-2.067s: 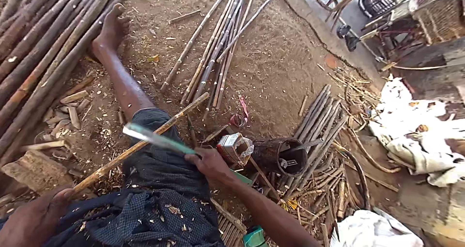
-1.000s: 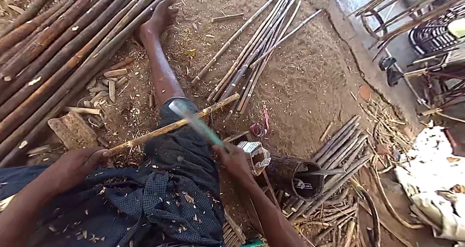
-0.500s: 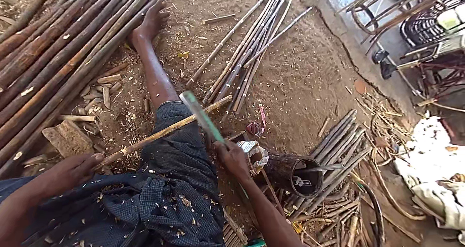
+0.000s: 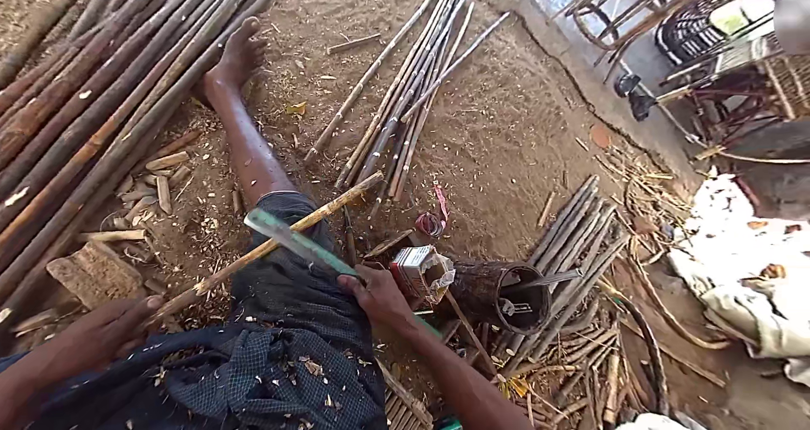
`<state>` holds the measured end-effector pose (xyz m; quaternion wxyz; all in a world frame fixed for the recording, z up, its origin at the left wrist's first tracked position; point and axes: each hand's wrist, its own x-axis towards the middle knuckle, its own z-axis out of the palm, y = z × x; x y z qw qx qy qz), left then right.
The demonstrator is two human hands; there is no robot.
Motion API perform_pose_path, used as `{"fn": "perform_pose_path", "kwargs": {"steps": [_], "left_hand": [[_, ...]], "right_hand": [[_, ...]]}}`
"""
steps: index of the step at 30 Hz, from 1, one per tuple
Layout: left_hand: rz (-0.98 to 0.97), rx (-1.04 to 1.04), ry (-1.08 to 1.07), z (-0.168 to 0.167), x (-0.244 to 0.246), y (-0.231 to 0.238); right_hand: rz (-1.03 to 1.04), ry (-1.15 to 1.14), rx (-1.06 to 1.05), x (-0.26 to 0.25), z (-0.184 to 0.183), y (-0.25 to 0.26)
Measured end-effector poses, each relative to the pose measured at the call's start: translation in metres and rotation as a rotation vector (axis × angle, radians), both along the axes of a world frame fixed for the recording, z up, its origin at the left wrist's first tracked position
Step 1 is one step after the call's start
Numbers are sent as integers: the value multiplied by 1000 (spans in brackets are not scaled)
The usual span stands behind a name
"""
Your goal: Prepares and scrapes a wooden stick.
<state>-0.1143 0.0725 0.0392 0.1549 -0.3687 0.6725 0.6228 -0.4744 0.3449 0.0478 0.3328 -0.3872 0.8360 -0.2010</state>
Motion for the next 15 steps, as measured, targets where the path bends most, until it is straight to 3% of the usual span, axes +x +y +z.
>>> {"fn": "perform_pose_path", "kwargs": {"steps": [5,7,11,15], "left_hand": [[-43,-378,-20,12,13,21],[-55,-429,-93,18,15,28],[-61,-461,-175,9,20,27],[-54,-447,-199,8,16,27]], "right_hand": [[-761,-370,-293,-25,-7,20],[-865,-401,-263,-22,-20,31],[-592,-347,98,6,-51,37],[-277,-186,309,17,-69,6]]}}
